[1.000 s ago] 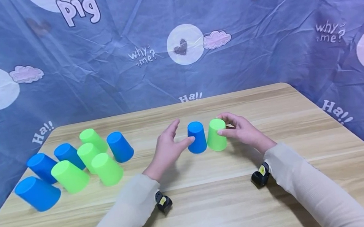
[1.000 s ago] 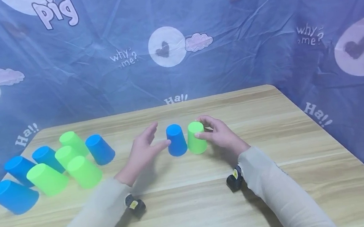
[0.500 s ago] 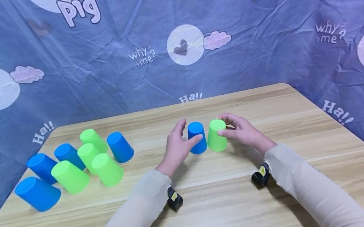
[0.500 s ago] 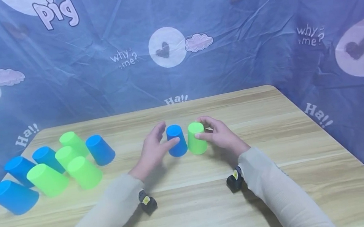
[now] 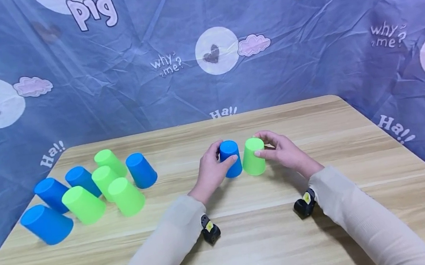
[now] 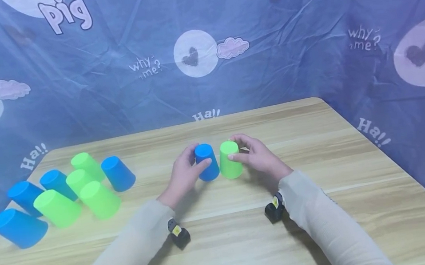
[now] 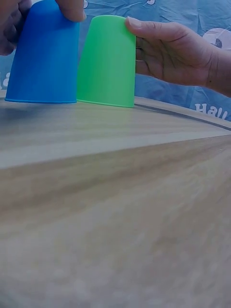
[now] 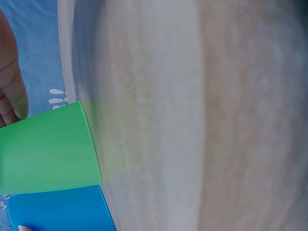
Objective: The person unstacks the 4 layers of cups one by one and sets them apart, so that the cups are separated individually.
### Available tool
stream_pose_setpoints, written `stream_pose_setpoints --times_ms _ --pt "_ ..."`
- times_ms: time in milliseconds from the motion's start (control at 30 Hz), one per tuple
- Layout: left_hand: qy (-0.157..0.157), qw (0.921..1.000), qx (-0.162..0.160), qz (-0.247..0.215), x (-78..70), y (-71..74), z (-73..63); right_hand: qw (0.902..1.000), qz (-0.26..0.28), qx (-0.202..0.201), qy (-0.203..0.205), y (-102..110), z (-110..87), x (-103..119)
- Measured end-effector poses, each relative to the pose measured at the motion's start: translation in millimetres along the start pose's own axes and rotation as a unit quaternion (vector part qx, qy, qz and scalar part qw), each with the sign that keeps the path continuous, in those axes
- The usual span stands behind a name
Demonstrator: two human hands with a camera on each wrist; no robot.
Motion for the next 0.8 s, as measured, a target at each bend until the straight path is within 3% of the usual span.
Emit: stream_pose_setpoints --times_ms 567,800 --pt "0.008 0.9999 0.013 0.008 0.1 4.2 -2.7 1.0 0.003 0.001 -0.001 -1 -0.3 1" --pt "-0.006 0.9997 0.013 0.021 -4.2 11.2 -9.6 1.0 0.006 0.001 -0.002 -1 0.3 1"
Point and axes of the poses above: each hand's wrist, its own z-axis towards the middle knuckle, its own y-axis out of the back of the hand, x = y × z, the point moved 4 cm from there along z, towards the middle knuckle, and after that the axes turned 14 degrees about x, right-handed, at the moved point
